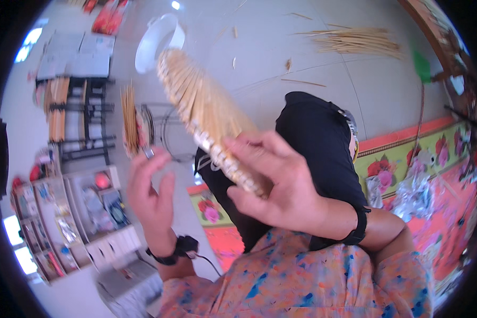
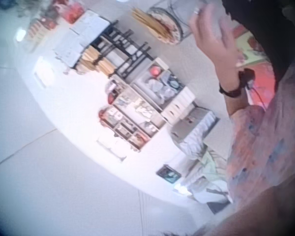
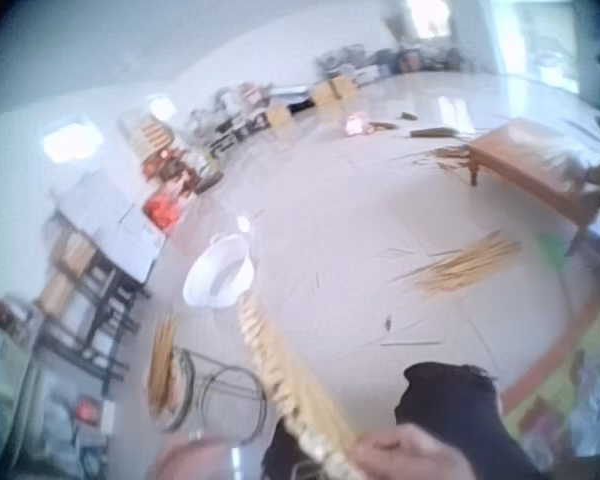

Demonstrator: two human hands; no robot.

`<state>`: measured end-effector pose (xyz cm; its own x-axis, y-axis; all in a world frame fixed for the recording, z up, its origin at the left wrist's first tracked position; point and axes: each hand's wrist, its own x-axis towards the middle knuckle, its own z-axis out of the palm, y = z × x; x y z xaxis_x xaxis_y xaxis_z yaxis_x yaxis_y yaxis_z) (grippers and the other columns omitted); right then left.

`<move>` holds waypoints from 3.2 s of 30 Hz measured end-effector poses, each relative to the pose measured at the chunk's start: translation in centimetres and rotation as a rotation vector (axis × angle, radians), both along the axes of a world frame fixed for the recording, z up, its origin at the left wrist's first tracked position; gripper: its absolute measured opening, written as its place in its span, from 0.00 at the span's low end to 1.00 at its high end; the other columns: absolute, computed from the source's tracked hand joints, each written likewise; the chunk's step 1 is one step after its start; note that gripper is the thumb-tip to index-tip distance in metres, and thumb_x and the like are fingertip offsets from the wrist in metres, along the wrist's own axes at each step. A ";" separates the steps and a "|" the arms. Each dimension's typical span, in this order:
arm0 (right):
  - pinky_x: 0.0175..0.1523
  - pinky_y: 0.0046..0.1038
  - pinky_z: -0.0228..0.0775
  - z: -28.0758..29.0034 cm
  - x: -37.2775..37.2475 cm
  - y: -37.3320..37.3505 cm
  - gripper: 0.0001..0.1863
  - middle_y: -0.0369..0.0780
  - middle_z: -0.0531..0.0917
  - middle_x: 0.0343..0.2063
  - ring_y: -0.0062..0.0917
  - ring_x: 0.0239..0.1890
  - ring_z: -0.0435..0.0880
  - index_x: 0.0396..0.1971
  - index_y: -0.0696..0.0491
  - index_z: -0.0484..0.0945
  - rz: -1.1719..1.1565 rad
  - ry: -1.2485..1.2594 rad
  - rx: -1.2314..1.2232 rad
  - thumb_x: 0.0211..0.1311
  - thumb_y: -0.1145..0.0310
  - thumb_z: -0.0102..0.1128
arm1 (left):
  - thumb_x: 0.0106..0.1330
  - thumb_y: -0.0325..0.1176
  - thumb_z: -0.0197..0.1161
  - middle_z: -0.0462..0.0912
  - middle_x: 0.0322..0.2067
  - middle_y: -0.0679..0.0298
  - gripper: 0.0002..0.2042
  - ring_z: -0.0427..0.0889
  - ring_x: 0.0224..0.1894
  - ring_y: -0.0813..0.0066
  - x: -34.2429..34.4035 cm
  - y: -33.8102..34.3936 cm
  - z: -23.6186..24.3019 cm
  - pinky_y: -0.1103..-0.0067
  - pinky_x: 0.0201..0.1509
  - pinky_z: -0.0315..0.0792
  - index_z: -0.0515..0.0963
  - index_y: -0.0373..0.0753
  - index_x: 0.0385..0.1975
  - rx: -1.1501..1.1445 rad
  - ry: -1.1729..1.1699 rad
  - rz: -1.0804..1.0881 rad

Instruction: The person is weaving a traditional hat by threading string through bamboo slats and using scissors to trim excess material.

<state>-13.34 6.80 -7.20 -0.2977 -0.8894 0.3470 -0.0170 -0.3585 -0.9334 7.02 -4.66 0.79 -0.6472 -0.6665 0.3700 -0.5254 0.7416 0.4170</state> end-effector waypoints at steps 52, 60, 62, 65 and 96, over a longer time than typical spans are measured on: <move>0.47 0.19 0.65 0.7 0.0 0.9 0.17 0.35 0.72 0.40 0.14 0.40 0.69 0.42 0.53 0.65 -0.356 -0.183 0.158 0.58 0.81 0.61 | 0.67 0.28 0.52 0.71 0.42 0.60 0.06 0.73 0.42 0.73 -3.2 5.9 -8.8 0.77 0.49 0.67 0.72 0.32 0.38 0.937 0.588 -0.324; 0.46 0.20 0.66 0.8 -0.2 0.7 0.18 0.36 0.72 0.40 0.16 0.40 0.70 0.42 0.53 0.64 -0.382 -0.122 0.143 0.57 0.81 0.62 | 0.67 0.27 0.55 0.72 0.37 0.58 0.06 0.71 0.41 0.69 -5.4 6.6 -8.8 0.77 0.44 0.67 0.75 0.30 0.33 0.794 0.575 -0.218; 0.46 0.21 0.66 0.7 0.0 0.6 0.20 0.37 0.72 0.40 0.17 0.40 0.70 0.42 0.53 0.63 -0.410 -0.107 0.114 0.56 0.82 0.63 | 0.67 0.27 0.55 0.72 0.37 0.58 0.06 0.71 0.41 0.68 -5.7 6.8 -8.8 0.76 0.44 0.67 0.74 0.30 0.33 0.794 0.585 -0.195; 0.46 0.21 0.67 0.7 0.0 0.5 0.21 0.37 0.72 0.42 0.18 0.40 0.71 0.42 0.54 0.63 -0.418 -0.107 0.098 0.54 0.82 0.64 | 0.67 0.26 0.55 0.71 0.36 0.57 0.06 0.71 0.40 0.68 -6.0 6.9 -8.8 0.76 0.43 0.67 0.74 0.29 0.33 0.768 0.592 -0.177; 0.44 0.22 0.70 0.4 0.1 0.8 0.23 0.39 0.70 0.49 0.20 0.46 0.71 0.45 0.54 0.64 -0.500 0.049 0.123 0.52 0.80 0.67 | 0.68 0.25 0.55 0.71 0.40 0.55 0.06 0.71 0.42 0.67 -6.9 7.7 -8.8 0.76 0.46 0.67 0.75 0.27 0.35 0.692 0.665 -0.130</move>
